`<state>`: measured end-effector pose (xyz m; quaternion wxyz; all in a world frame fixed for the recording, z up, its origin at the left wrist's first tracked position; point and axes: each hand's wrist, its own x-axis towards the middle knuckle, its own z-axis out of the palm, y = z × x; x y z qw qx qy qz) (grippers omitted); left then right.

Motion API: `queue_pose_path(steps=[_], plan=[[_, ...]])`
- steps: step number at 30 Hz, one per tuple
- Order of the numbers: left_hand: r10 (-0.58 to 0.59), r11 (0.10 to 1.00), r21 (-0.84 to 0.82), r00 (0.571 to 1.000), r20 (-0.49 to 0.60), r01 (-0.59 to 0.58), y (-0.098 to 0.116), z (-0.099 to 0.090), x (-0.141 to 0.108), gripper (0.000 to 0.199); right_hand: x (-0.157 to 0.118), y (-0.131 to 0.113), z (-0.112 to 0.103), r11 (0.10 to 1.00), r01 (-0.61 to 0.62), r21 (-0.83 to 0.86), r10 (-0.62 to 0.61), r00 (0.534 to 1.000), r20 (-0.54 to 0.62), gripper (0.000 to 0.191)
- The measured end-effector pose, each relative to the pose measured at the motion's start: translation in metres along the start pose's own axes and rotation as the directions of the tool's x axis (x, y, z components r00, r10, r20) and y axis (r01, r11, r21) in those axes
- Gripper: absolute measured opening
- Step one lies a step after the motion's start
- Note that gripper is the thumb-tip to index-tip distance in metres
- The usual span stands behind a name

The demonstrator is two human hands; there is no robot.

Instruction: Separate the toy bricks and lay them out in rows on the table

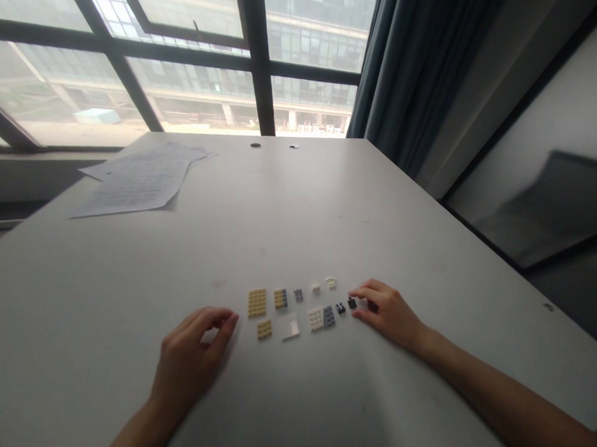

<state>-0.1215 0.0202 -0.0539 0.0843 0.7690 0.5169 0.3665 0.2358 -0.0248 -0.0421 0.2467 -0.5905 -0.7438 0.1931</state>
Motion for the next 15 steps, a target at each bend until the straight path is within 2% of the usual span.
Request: queue_pose_path(steps=[3, 10, 15], plan=[[0.009, 1.000, 0.007, 1.000, -0.001, -0.009, 0.0004, 0.0002, 0.0004, 0.020, 0.0030, 0.0011, -0.0030, 1.000, 0.001, 0.004, -0.001, 0.999, 0.042, 0.022], [0.016, 1.000, 0.020, 1.000, -0.009, -0.016, 0.0025, 0.0016, 0.0017, 0.019, 0.0033, -0.0009, -0.0056, 1.000, 0.001, 0.006, -0.001, 0.998, 0.059, 0.020], [0.027, 1.000, 0.015, 1.000, -0.003, -0.027, -0.0005, 0.0023, 0.0006, 0.017, 0.0047, 0.0007, -0.0072, 1.000, -0.010, 0.029, 0.010, 1.000, 0.023, 0.023]])
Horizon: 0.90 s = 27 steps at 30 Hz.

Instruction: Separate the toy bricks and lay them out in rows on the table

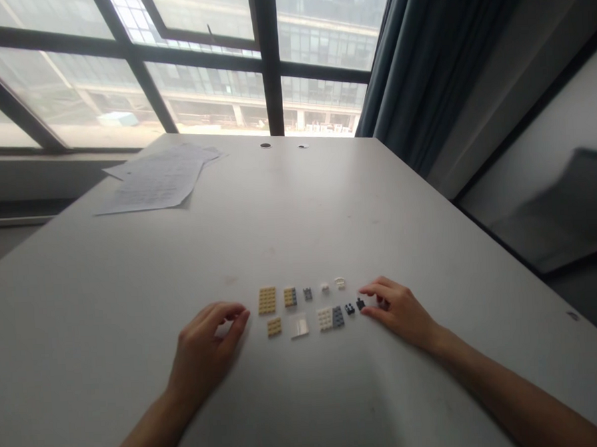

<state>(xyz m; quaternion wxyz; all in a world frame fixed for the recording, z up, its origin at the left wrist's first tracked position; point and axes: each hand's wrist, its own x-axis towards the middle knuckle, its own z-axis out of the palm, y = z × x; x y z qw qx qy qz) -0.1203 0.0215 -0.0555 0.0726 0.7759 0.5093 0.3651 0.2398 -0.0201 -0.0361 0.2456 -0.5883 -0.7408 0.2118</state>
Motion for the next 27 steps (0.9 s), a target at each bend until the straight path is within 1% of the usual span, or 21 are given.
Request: queue_pose_path(steps=[2, 4, 9, 12, 14, 16, 19, 23, 27], plan=[[0.002, 1.000, 0.001, 1.000, 0.002, -0.002, -0.002, 0.001, 0.000, 0.017, 0.004, 0.002, -0.002, 1.000, -0.001, 0.005, 0.001, 1.000, -0.029, 0.023], [0.001, 1.000, 0.009, 1.000, 0.026, -0.001, -0.004, 0.002, 0.001, 0.018, 0.011, 0.003, -0.003, 1.000, 0.002, 0.013, -0.001, 0.999, -0.041, 0.024], [-0.006, 0.999, -0.031, 0.982, 0.187, 0.012, -0.012, 0.007, 0.012, 0.036, 0.034, 0.005, -0.001, 0.999, 0.028, 0.038, -0.027, 0.999, -0.033, 0.028], [0.044, 0.995, -0.101, 0.956, 0.289, -0.015, -0.014, 0.009, 0.026, 0.039, 0.045, 0.005, 0.005, 0.996, 0.056, 0.066, -0.056, 0.998, -0.002, 0.027], [0.099, 0.989, -0.135, 0.926, 0.364, -0.053, -0.013, 0.009, 0.036, 0.038, 0.049, 0.005, 0.008, 0.995, 0.062, 0.080, -0.064, 0.998, 0.019, 0.027], [0.140, 0.986, -0.144, 0.900, 0.414, -0.087, -0.011, 0.010, 0.042, 0.037, 0.051, 0.005, 0.009, 0.994, 0.064, 0.086, -0.067, 0.997, 0.028, 0.026], [0.189, 0.979, -0.145, 0.887, 0.421, -0.140, -0.010, 0.013, 0.046, 0.034, 0.050, 0.004, 0.009, 0.994, 0.067, 0.091, -0.070, 0.997, 0.029, 0.026], [0.250, 0.968, -0.137, 0.875, 0.415, -0.212, -0.010, 0.018, 0.045, 0.028, 0.049, 0.004, 0.008, 0.994, 0.069, 0.088, -0.072, 0.997, 0.030, 0.024], [0.266, 0.964, -0.130, 0.872, 0.410, -0.233, -0.010, 0.020, 0.044, 0.023, 0.050, 0.005, 0.010, 0.994, 0.071, 0.085, -0.074, 0.997, 0.036, 0.025]])
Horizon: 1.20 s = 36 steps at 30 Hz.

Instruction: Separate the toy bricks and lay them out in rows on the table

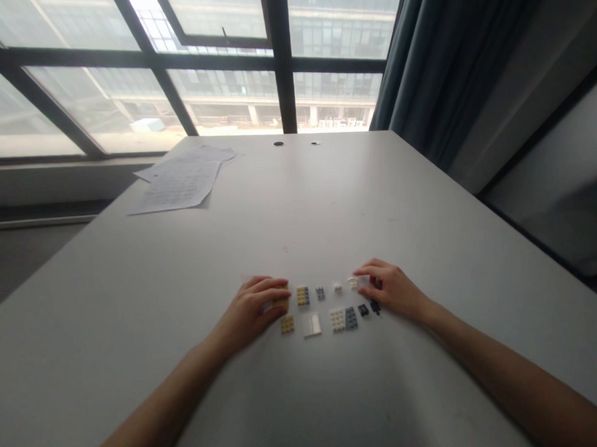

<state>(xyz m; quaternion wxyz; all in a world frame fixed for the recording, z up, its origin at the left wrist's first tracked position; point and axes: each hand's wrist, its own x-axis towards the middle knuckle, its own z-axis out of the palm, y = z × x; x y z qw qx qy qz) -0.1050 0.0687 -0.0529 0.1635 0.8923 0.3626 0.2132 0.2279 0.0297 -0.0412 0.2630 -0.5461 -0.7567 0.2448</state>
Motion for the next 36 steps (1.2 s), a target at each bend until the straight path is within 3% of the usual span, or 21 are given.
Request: queue_pose_path(steps=[21, 36], plan=[[0.000, 1.000, -0.031, 0.998, -0.058, -0.002, 0.005, 0.000, -0.002, 0.021, 0.000, 0.003, 0.001, 1.000, 0.014, -0.003, -0.014, 1.000, -0.021, 0.022], [-0.005, 0.999, -0.037, 0.997, -0.080, 0.002, 0.007, 0.001, -0.004, 0.022, -0.001, -0.011, -0.005, 0.997, 0.016, -0.069, -0.022, 0.996, -0.087, 0.021]])
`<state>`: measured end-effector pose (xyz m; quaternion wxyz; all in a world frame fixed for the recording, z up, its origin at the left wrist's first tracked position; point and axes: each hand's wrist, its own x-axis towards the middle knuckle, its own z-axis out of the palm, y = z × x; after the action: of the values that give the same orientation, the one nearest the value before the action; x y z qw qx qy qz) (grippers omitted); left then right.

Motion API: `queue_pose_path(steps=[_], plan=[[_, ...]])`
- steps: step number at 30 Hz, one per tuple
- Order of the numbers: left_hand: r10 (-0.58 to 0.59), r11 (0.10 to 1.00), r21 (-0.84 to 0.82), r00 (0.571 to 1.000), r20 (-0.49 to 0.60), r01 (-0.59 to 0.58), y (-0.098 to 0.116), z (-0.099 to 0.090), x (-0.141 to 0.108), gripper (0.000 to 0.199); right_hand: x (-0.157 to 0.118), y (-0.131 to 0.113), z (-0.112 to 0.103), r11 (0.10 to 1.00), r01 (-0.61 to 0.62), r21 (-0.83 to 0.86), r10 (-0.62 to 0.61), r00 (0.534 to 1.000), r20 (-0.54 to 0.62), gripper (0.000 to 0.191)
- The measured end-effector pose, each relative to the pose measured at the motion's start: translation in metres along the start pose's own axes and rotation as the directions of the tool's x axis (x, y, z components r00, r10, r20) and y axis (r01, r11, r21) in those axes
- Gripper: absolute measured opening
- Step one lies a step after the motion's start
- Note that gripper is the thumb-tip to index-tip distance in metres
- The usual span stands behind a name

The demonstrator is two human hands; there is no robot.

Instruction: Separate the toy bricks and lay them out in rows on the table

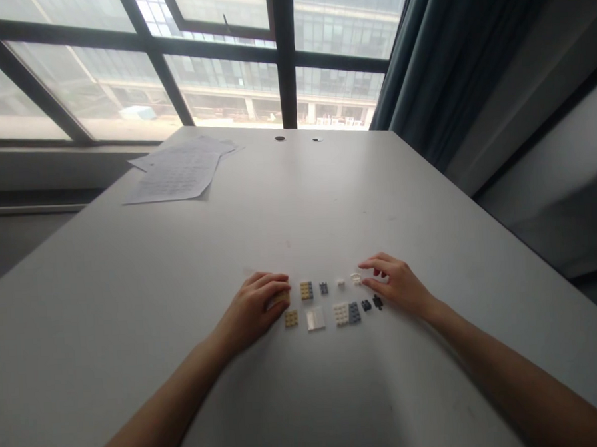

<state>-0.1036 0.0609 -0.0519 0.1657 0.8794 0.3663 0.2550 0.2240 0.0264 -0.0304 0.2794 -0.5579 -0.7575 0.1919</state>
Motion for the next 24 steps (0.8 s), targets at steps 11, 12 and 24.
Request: queue_pose_path(steps=[11, 12, 24], plan=[[0.004, 1.000, -0.006, 1.000, -0.015, -0.004, -0.0013, 0.0008, -0.0011, 0.020, -0.0087, 0.0048, -0.0015, 0.998, -0.063, -0.001, 0.063, 0.998, 0.002, 0.022], [0.003, 1.000, -0.005, 1.000, -0.016, -0.003, -0.0014, 0.0009, -0.0012, 0.020, -0.0086, 0.0044, -0.0013, 0.998, -0.061, 0.001, 0.061, 0.998, 0.001, 0.023], [-0.001, 1.000, 0.010, 0.999, -0.034, 0.001, -0.0043, 0.0018, -0.0017, 0.024, -0.0015, 0.0089, 0.0029, 0.998, -0.069, 0.005, 0.069, 0.998, -0.004, 0.023]])
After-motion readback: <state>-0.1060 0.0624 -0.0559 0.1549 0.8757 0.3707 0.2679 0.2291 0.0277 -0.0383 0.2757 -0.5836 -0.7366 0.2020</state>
